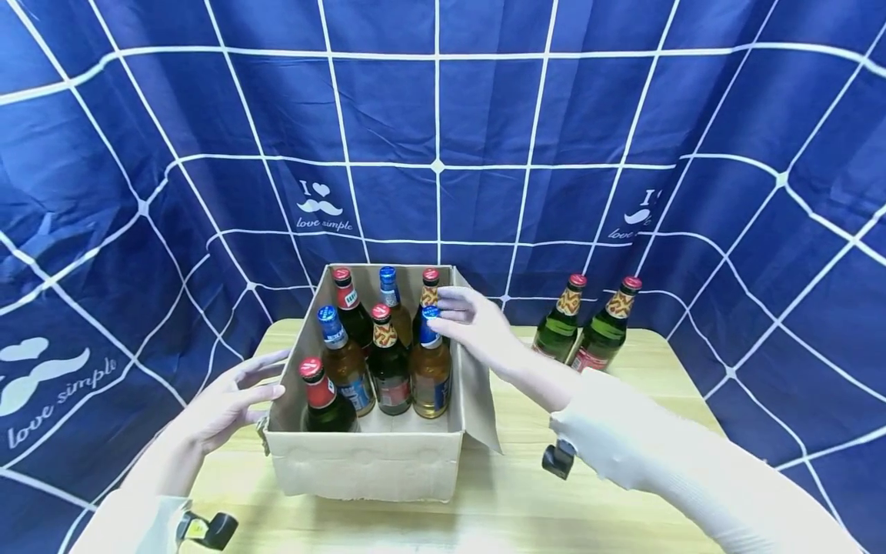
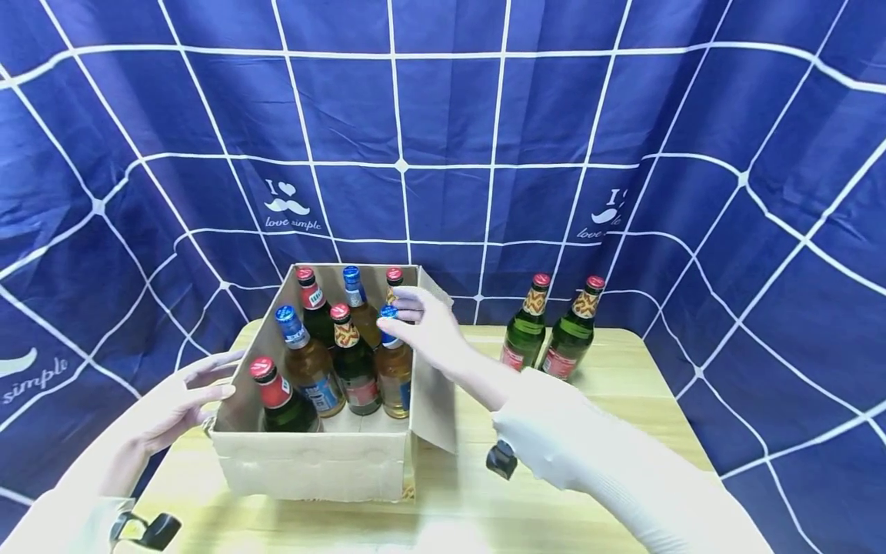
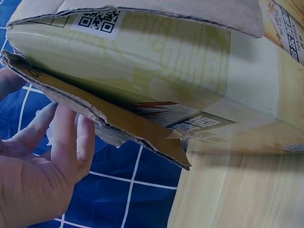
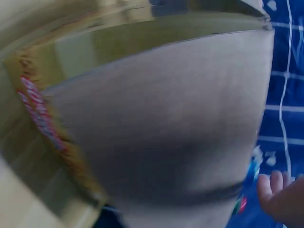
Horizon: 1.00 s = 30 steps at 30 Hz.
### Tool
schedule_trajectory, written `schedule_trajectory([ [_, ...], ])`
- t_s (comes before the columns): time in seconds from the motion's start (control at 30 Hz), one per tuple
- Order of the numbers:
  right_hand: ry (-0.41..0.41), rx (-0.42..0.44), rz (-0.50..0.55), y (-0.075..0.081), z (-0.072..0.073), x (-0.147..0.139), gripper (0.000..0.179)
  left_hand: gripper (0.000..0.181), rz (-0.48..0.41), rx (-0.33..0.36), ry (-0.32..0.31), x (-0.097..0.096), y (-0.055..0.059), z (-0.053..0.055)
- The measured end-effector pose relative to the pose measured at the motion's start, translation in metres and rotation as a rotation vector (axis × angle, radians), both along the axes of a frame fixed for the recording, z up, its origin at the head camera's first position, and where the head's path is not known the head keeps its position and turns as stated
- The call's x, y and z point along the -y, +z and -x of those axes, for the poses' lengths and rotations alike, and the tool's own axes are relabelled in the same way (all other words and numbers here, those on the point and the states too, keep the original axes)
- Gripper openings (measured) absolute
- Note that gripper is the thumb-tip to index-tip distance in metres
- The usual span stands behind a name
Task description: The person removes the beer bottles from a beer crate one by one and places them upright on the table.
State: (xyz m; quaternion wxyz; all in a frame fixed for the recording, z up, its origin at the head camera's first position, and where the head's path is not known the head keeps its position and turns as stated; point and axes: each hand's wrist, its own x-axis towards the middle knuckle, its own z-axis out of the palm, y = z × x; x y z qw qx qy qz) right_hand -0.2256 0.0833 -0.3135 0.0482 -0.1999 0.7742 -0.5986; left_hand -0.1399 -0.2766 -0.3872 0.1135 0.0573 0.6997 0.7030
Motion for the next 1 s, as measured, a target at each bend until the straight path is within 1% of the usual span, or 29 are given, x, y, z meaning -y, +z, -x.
schedule_trajectory([
  [0.13,0.146,-0.068,-0.101,0.016,-0.001,0.026,0.049,0.051,-0.005,-0.001,-0.006,-0.002,0.000,0.001],
  [0.2,0.204,-0.089,-0.150,0.023,-0.002,0.039,0.050,0.051,-0.019,-0.003,-0.011,-0.002,-0.001,0.001],
  [0.3,0.299,-0.096,-0.205,0.029,-0.003,0.056,0.050,0.050,-0.022,-0.003,-0.011,-0.003,0.000,0.001],
  [0.37,0.356,-0.072,-0.230,0.030,-0.004,0.066,0.050,0.051,-0.015,-0.002,-0.008,-0.003,0.000,0.000],
  [0.5,0.449,-0.022,-0.261,0.030,-0.001,0.084,0.050,0.048,-0.031,-0.006,-0.013,-0.002,0.000,0.000],
  [0.63,0.523,0.002,-0.291,0.028,0.003,0.097,0.049,0.045,-0.046,-0.012,-0.020,-0.003,0.001,0.002],
  [0.77,0.606,0.032,-0.317,0.023,0.008,0.106,0.050,0.046,-0.040,-0.013,-0.023,-0.005,0.002,0.002],
  [0.87,0.649,0.050,-0.339,0.019,0.011,0.111,0.052,0.047,-0.038,-0.011,-0.025,-0.005,0.002,0.002],
  [1.0,0.715,0.053,-0.378,0.013,0.011,0.118,0.054,0.046,-0.025,-0.004,-0.011,-0.004,0.002,0.000],
])
